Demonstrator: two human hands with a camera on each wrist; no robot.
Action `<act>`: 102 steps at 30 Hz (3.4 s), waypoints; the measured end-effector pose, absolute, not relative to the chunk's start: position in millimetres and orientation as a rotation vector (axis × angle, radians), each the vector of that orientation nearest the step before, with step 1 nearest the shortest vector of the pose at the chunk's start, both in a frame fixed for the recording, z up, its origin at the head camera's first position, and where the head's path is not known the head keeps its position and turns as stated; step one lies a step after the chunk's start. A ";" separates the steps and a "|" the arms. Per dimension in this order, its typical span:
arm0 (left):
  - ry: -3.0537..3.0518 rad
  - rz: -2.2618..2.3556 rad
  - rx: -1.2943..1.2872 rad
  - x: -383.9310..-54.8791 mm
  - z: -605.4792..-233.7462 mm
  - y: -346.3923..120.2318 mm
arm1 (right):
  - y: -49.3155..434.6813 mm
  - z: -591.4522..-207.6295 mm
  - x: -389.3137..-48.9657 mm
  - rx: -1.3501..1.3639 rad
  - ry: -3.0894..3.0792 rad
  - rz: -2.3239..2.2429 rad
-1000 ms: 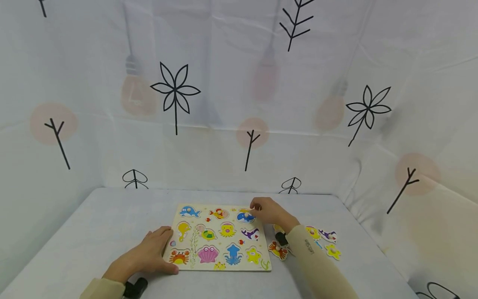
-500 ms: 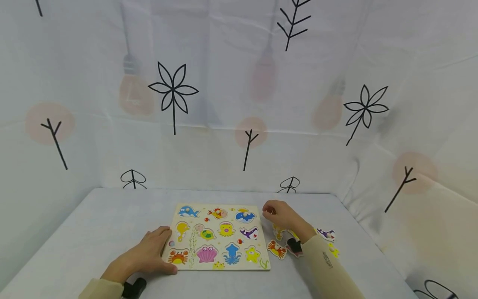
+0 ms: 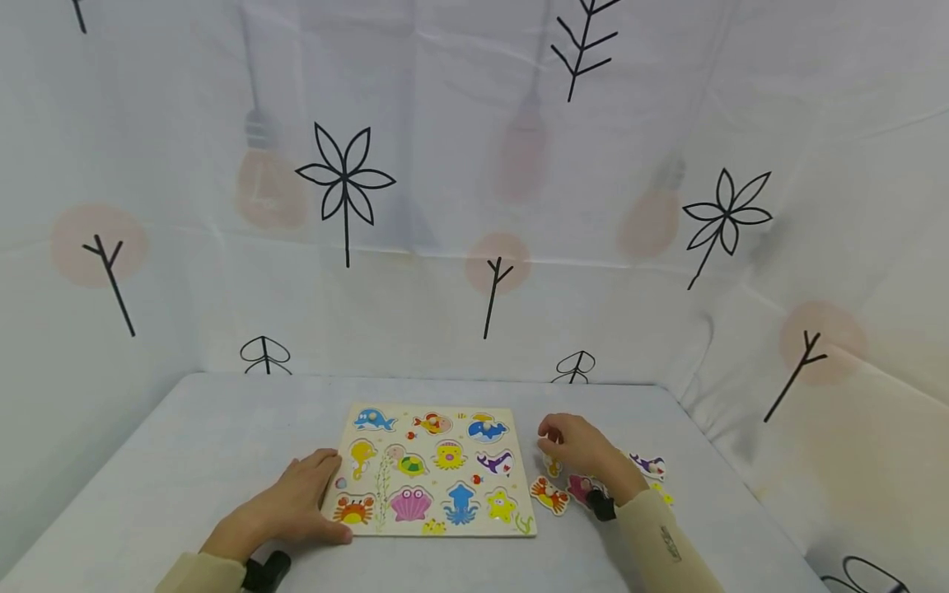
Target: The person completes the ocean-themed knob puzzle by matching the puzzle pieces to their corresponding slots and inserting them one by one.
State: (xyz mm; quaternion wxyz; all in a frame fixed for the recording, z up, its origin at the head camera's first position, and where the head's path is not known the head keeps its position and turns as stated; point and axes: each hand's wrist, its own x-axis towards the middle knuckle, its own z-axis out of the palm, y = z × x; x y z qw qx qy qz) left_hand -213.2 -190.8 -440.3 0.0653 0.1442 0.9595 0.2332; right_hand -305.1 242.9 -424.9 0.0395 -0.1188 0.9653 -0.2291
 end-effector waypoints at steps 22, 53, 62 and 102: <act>2.892 0.678 0.406 -213.2 -439.3 -190.4 | 247.0 -424.0 -297.2 -0.363 2.975 -0.624; 2.882 0.711 0.427 -212.5 -437.7 -191.7 | 247.7 -428.4 -299.8 -0.408 2.932 -0.581; 2.886 0.693 0.421 -214.2 -437.4 -190.4 | 249.9 -428.2 -298.3 -0.355 2.917 -0.644; 2.882 0.701 0.408 -211.7 -435.2 -189.1 | 160.2 -414.0 -289.3 -1.000 2.914 -0.551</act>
